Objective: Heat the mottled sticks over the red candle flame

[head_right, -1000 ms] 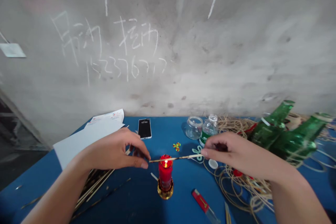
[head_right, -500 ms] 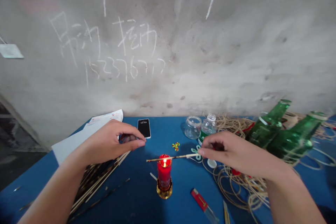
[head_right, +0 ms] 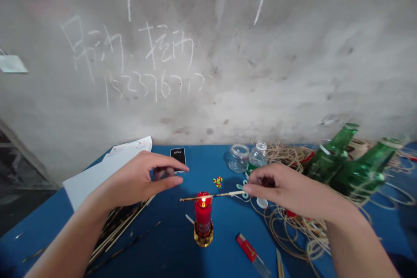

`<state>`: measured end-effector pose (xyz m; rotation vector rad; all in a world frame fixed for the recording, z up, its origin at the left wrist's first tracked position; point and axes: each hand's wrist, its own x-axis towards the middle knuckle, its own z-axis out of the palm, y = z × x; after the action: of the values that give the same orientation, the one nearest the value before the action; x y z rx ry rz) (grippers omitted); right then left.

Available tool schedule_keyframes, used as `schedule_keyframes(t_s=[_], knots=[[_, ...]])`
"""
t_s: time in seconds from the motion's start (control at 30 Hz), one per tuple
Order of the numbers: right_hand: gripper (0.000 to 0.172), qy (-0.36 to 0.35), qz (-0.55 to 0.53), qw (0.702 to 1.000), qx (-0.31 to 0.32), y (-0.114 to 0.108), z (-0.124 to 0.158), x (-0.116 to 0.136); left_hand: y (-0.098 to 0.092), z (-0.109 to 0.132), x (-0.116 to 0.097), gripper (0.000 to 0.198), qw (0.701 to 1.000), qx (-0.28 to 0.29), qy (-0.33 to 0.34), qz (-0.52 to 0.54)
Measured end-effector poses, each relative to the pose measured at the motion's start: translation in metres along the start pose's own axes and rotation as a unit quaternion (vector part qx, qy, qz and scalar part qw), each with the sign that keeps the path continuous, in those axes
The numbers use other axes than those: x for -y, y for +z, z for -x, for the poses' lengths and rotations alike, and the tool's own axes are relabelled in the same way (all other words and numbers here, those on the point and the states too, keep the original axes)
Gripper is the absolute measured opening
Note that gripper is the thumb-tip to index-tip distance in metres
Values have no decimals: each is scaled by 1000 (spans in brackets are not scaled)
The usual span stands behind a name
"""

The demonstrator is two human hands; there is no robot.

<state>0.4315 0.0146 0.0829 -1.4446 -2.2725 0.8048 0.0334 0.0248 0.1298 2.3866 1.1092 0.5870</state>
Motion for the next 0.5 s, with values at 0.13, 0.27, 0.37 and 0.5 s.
schedule_keyframes(t_s=[0.13,0.27,0.37,0.5], knots=[[41,29,-13,999,42,-1,-1,4,2,-3,0,28,998,-51,23,-11],[42,23,-15,999,43,0,-2,7,1,-2,-1,23,994,-98,57,1],[42,13,-16,999,42,2,-2,10,7,7,-17,12,984,-114,126,46],[42,18,-16,999,38,3,-4,17,57,26,-52,35,960,114,211,144]])
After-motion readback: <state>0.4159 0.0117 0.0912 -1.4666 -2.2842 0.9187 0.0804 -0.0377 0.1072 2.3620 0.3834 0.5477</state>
